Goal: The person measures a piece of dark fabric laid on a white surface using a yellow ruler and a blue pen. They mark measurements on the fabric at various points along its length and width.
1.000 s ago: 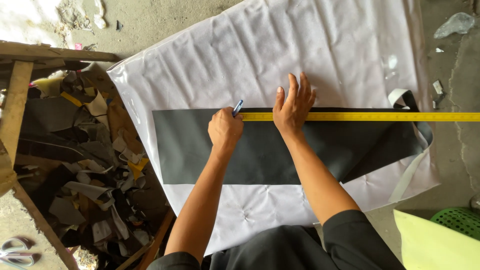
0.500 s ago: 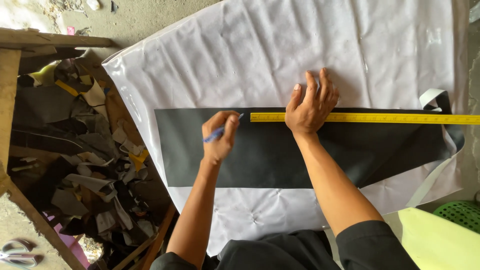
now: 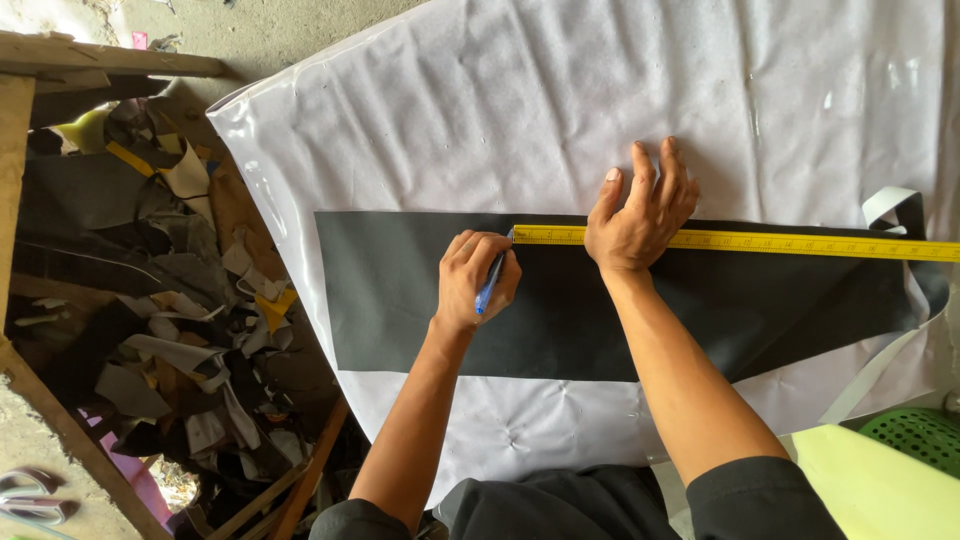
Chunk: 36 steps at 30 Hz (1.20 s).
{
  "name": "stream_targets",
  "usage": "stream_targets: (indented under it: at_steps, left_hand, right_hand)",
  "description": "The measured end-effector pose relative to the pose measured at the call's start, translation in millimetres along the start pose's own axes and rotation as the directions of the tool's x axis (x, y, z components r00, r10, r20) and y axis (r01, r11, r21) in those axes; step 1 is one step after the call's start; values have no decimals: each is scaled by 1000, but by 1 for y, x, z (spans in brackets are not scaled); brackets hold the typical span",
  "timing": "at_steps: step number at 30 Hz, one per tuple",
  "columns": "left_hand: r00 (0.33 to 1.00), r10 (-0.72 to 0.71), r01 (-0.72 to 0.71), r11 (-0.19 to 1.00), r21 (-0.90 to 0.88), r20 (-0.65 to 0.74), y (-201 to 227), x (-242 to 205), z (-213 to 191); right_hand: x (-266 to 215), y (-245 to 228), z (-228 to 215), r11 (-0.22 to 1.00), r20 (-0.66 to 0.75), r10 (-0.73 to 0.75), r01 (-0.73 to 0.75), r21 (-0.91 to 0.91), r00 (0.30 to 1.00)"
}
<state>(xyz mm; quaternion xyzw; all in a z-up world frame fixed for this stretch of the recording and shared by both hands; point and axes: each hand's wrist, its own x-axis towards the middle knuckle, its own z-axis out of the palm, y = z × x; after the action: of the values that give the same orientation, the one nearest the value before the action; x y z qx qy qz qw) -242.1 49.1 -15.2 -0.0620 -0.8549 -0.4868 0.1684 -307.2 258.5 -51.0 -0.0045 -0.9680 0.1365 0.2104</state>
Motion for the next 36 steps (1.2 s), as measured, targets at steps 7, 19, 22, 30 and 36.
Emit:
stream_targets:
  at_steps: [7,19,22,30,36]
  left_hand:
    - [1000,4,-4,999,36,-11,-1,-2,1]
    - [993,-84,79,995,-65,-82,9,3,-13]
    - [987,-122,123,992,6,-105,17,-2,-19]
    - [983,-128,164,934,317,-132,20,-28,23]
    - [977,-76,130,952,277,-200,17,-39,33]
  right_hand:
    - [-1,1,2,1000,3,-6,6,-12,1000]
    - [-2,5,3,999,-23,-35,35,-24,999]
    - [-2,3,-2,999,-9,-36,36,-1,999]
    - [5,22,-40,927,69,-115,82,365,991]
    - [-8,91,-112,918,396,-397,347,193,828]
